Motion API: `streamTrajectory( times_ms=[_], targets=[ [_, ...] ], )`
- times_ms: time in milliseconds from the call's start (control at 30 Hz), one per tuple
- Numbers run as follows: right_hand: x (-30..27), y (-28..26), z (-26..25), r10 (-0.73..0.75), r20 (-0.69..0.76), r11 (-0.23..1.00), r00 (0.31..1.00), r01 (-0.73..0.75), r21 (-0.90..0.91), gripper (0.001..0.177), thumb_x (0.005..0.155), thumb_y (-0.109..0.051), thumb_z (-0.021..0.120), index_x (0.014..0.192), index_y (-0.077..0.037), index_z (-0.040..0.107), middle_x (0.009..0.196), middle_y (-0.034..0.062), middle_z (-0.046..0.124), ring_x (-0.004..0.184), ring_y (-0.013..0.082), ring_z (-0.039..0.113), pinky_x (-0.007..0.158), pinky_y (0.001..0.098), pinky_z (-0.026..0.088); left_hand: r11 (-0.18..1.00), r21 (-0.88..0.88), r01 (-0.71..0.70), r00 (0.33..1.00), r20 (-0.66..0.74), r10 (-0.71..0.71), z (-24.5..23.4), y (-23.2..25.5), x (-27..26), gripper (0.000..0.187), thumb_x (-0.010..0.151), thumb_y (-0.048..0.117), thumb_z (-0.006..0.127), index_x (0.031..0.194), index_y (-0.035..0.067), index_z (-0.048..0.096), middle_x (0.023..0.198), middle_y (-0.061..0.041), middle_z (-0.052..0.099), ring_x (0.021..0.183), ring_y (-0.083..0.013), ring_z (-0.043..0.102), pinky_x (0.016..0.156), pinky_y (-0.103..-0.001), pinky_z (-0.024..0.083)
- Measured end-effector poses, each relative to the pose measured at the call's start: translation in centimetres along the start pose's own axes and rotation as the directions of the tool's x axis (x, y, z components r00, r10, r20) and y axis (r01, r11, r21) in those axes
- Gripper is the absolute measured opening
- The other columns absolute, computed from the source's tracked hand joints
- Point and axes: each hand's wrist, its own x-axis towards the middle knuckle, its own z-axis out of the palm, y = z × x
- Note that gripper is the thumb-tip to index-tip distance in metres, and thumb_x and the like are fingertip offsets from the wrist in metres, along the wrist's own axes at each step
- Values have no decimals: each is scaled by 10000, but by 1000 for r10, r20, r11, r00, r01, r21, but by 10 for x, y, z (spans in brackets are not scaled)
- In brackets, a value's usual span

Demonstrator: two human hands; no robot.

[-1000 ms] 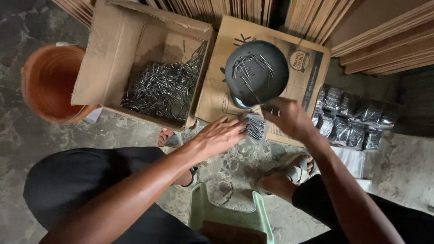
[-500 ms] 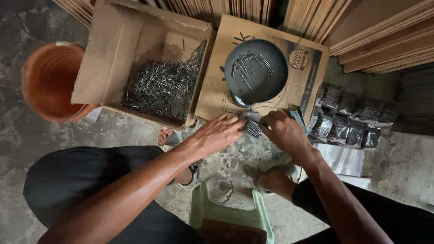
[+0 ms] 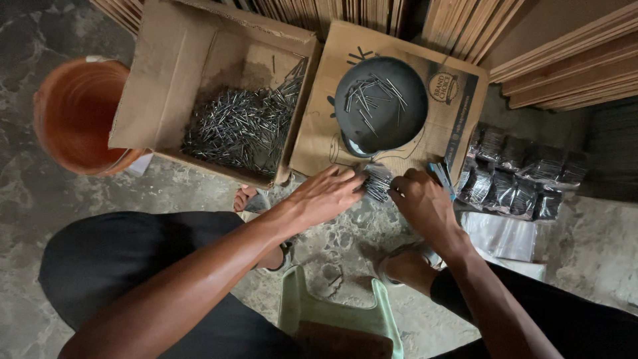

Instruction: The person takes nails from a metal container and a cardboard box and places them into small plastic bags.

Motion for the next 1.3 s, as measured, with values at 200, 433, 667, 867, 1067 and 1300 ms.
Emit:
streamTrajectory(
  times_ms=[200, 433, 667, 867, 1067, 1300],
  targets=[
    [9, 0, 37, -12, -33, 999, 999, 11, -44, 215, 820, -385, 573, 880, -199, 663, 871, -12, 591, 793, 218, 638, 610, 369, 540, 999, -33, -15, 1000, 10, 15, 4, 0, 3, 202, 757, 54, 634, 951, 88, 593, 1037, -110, 527, 859, -235, 484, 671, -366, 403],
    [7, -5, 41, -39, -215, 996, 976, 22, -82, 181, 818, -349, 565, 827, -191, 653, 789, -12, 554, 798, 202, 613, 564, 371, 535, 999, -43, -28, 999, 31, 30, 5, -1, 4, 249, 739, 67, 659, 977, 85, 587, 1031, -111, 532, 871, -234, 482, 695, -365, 405],
    [-2, -5, 32, 5, -106, 1000, 994, -4, 10, 157, 821, -307, 548, 876, -189, 637, 792, -5, 560, 800, 232, 621, 586, 404, 529, 998, -64, -21, 999, 24, 23, -13, 2, 1, 236, 717, 59, 672, 943, 66, 606, 1047, -125, 546, 912, -247, 500, 717, -384, 421],
    [17, -12, -1, 13, -261, 989, 965, 26, 146, 132, 835, -249, 620, 896, -134, 640, 659, 21, 606, 642, 223, 628, 521, 347, 499, 999, -36, -41, 998, -51, 39, -15, 5, 1, 122, 776, 66, 607, 891, 81, 643, 951, -100, 598, 952, -223, 512, 824, -374, 388],
    [89, -14, -11, -24, -301, 981, 953, 81, 178, 274, 836, -207, 635, 1038, -23, 620, 828, 143, 611, 786, 326, 620, 629, 423, 516, 999, -14, -34, 994, -100, 33, -44, 12, -1, 147, 806, 60, 586, 944, 57, 636, 985, -122, 618, 1073, -228, 508, 1010, -436, 290],
    [174, 11, 60, 42, -345, 974, 938, 39, 224, 390, 826, -221, 650, 1055, 54, 497, 967, 225, 480, 877, 433, 559, 733, 476, 494, 1000, -14, 7, 998, 65, -6, -45, 9, 2, 296, 766, 31, 632, 1053, 100, 609, 1146, -105, 593, 1178, -212, 454, 1076, -461, 212]
  ],
)
